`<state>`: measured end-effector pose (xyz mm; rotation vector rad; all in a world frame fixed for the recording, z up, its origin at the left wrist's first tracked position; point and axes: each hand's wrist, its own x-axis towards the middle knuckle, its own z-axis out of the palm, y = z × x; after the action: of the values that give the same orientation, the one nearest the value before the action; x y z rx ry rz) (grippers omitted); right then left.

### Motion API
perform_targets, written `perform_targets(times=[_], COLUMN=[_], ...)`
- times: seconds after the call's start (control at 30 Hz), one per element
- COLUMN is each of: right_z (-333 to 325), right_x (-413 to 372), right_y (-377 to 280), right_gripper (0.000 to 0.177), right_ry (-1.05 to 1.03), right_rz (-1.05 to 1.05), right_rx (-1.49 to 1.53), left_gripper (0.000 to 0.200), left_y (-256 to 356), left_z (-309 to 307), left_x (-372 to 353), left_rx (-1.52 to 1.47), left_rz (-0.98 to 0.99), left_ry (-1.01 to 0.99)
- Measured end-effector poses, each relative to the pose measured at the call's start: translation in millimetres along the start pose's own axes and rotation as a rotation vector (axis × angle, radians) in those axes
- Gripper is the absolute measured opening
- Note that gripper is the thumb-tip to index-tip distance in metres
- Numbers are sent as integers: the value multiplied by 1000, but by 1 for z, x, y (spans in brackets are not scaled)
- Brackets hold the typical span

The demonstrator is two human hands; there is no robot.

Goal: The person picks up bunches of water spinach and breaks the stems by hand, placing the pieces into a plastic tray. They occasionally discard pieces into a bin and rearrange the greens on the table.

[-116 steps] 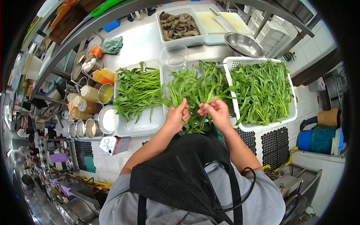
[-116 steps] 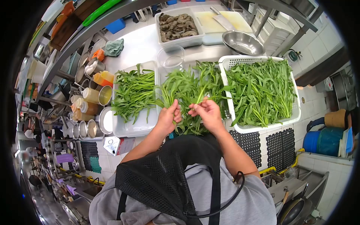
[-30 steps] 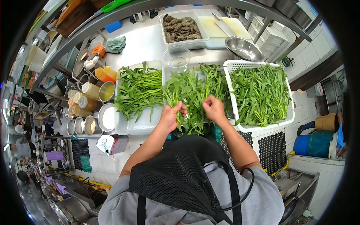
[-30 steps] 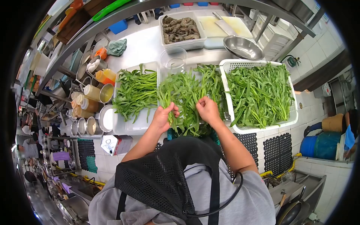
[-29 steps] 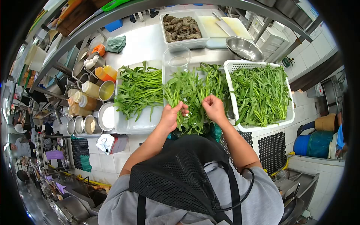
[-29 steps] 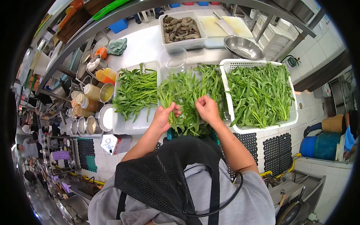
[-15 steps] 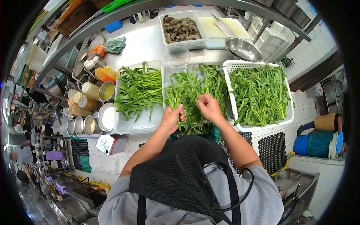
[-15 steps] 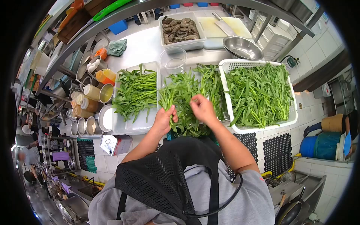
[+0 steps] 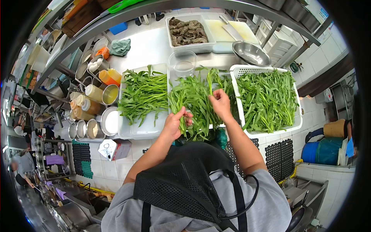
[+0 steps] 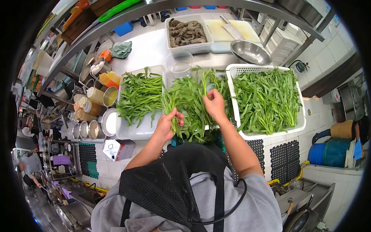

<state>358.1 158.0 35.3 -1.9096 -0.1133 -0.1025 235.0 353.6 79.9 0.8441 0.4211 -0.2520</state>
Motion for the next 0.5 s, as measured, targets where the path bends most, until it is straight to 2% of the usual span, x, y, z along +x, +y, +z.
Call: perform_targets(times=[0.03,0.07,0.17,0.23,0.33,0.4,0.47,0.5], right_z=[-8,-12,-19,-16,-18,-15,-16,-16], right_x=[3,4,5,7,-3,-7,-11,-12], right_y=[-15,-27,-46,-40,-46,-46,-52,-55], right_gripper=[23,17,14,16,15,16,16,17], right_ry=[-32,-56,-128,-215,-154,-143,-73,-54], right_rz=[6,-24,13,152,96,90,-126,-216], right_rx=[68,290,386,453,294,392,109,87], left_gripper=[25,25,25,25,27,25,24,23], left_y=[0,2,7,10,16,18,22,23], left_z=[-2,-3,-2,1,3,-1,0,0], left_x=[1,2,4,4,6,6,7,8], left_rx=[-52,-103,-61,-28,14,-33,-14,6], left_rz=[27,54,77,91,103,161,201,242], left_ry=[-5,-9,-11,-14,16,-25,-16,-9])
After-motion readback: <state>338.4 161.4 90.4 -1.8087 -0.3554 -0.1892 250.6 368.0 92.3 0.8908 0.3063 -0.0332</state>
